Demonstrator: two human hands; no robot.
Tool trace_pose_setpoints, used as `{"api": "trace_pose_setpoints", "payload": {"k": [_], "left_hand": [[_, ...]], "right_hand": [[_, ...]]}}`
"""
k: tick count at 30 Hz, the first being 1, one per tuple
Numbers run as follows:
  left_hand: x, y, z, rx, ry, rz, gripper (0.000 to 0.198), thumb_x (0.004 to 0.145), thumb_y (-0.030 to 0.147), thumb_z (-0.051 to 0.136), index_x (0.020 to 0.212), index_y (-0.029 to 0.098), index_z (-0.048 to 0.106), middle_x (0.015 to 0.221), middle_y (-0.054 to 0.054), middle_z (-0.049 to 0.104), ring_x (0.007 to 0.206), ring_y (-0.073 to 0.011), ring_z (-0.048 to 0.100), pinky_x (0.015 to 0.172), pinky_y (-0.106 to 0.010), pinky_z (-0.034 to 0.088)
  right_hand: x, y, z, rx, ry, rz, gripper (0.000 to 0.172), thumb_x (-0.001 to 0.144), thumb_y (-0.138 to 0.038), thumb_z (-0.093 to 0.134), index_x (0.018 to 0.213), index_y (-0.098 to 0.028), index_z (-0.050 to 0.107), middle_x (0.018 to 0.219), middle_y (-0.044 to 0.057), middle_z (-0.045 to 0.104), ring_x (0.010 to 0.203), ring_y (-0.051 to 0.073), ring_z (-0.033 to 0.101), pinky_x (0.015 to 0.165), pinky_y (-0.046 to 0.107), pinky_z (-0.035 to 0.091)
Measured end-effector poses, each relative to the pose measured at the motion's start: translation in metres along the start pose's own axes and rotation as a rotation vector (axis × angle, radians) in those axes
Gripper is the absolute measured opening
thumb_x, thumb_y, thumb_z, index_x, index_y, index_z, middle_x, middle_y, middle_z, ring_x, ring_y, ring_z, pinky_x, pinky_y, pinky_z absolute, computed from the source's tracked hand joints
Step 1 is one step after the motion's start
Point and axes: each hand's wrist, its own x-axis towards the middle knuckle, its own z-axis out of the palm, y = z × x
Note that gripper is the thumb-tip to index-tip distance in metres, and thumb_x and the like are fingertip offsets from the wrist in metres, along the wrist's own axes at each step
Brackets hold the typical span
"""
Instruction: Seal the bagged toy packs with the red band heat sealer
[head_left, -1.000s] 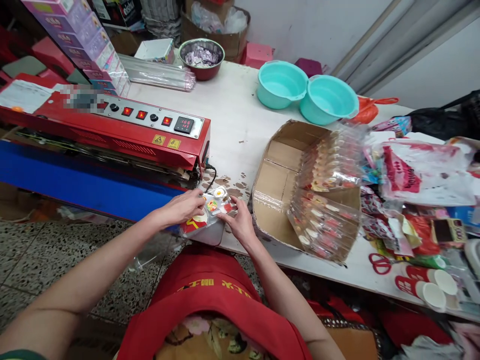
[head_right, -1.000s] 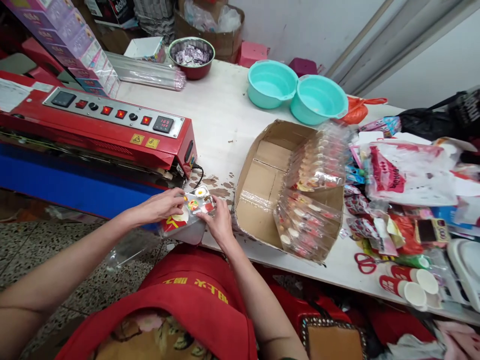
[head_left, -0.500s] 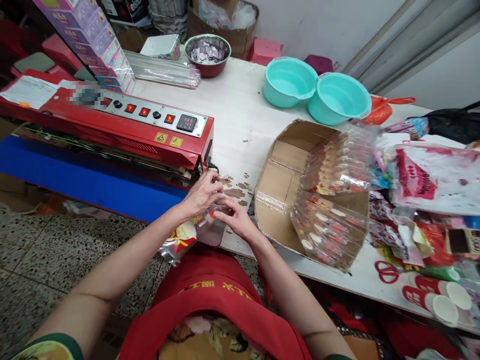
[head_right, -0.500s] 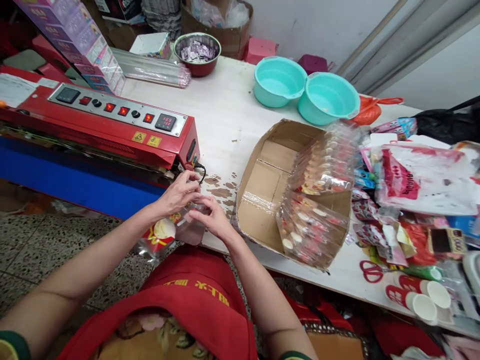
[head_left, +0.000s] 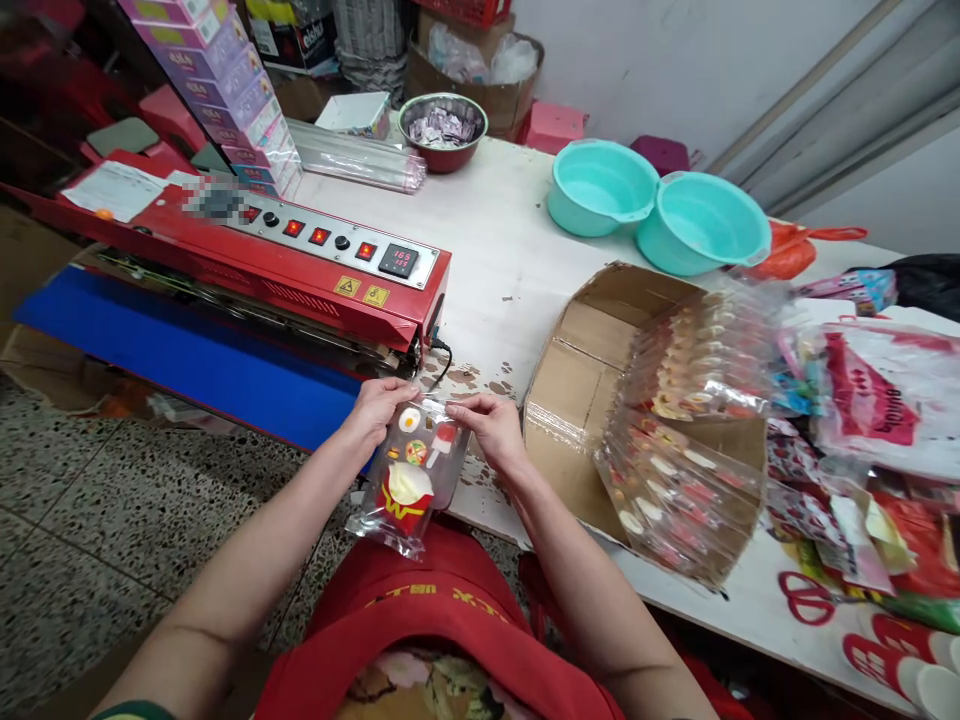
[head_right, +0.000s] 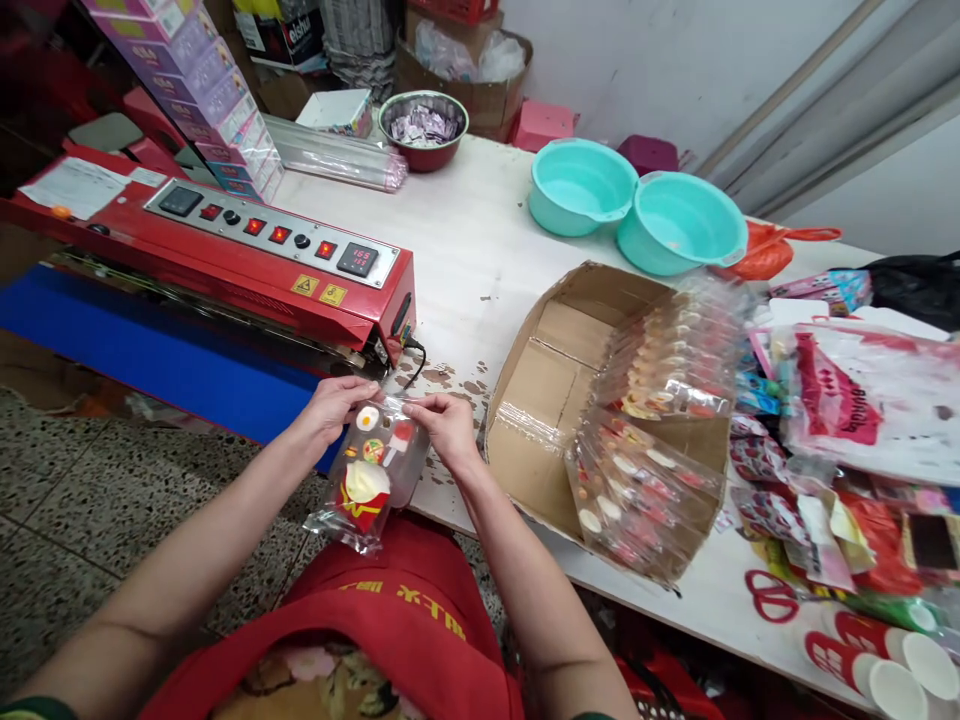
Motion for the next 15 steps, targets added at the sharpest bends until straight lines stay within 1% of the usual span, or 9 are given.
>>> {"api": "trace_pose_setpoints", "payload": {"k": [2, 4, 6, 8, 11, 15], "left_hand": [[0.005, -0.004, 0.003, -0.047, 0.054, 0.052, 0.033, 0.047, 0.034, 0.084, 0.062, 0.012, 0.065, 0.058, -0.005, 0.066, 0.046, -0.0130, 0.056, 0.046, -0.023, 0.044], [0.010, -0.007, 0.002, -0.071, 0.082, 0.071, 0.034, 0.052, 0.036, 0.083, 0.063, 0.012, 0.062, 0.054, -0.003, 0.064, 0.044, -0.0126, 0.055, 0.046, -0.024, 0.045], [0.014, -0.006, -0.004, -0.093, 0.090, 0.062, 0.036, 0.055, 0.038, 0.082, 0.067, 0.013, 0.061, 0.058, -0.004, 0.065, 0.045, -0.0132, 0.057, 0.046, -0.024, 0.047], [0.015, -0.003, -0.014, -0.107, 0.065, 0.017, 0.038, 0.055, 0.035, 0.083, 0.076, 0.013, 0.061, 0.067, -0.007, 0.069, 0.051, -0.0149, 0.061, 0.048, -0.025, 0.050], [0.017, 0.002, -0.034, -0.117, 0.039, -0.034, 0.045, 0.050, 0.022, 0.085, 0.086, 0.013, 0.059, 0.076, -0.008, 0.071, 0.059, -0.0182, 0.066, 0.053, -0.029, 0.055], [0.027, 0.008, -0.057, -0.139, 0.119, 0.019, 0.044, 0.050, 0.014, 0.082, 0.086, 0.013, 0.057, 0.075, -0.007, 0.070, 0.061, -0.0186, 0.067, 0.057, -0.030, 0.056]], "right_hand": [[0.006, 0.000, 0.004, 0.005, 0.017, 0.009, 0.029, 0.050, -0.036, 0.086, 0.067, -0.017, 0.073, 0.069, 0.004, 0.071, 0.059, 0.016, 0.061, 0.061, 0.030, 0.050], [0.013, 0.000, 0.009, 0.030, 0.031, 0.028, 0.031, 0.046, -0.035, 0.087, 0.066, -0.016, 0.071, 0.063, 0.003, 0.070, 0.055, 0.015, 0.060, 0.057, 0.030, 0.049], [0.021, -0.001, 0.014, 0.055, 0.045, 0.045, 0.034, 0.043, -0.033, 0.088, 0.066, -0.016, 0.069, 0.060, 0.002, 0.068, 0.051, 0.015, 0.059, 0.053, 0.028, 0.047], [0.030, 0.000, 0.019, 0.076, 0.054, 0.054, 0.038, 0.041, -0.032, 0.088, 0.068, -0.017, 0.066, 0.058, 0.000, 0.067, 0.050, 0.014, 0.058, 0.051, 0.027, 0.045], [0.048, 0.002, 0.030, 0.097, 0.054, 0.063, 0.041, 0.041, -0.031, 0.087, 0.070, -0.017, 0.063, 0.058, 0.000, 0.067, 0.050, 0.014, 0.058, 0.050, 0.025, 0.044], [0.071, 0.008, 0.056, 0.132, 0.062, 0.076, 0.046, 0.039, -0.033, 0.086, 0.070, -0.018, 0.057, 0.057, -0.002, 0.064, 0.051, 0.015, 0.058, 0.050, 0.026, 0.044]]}}
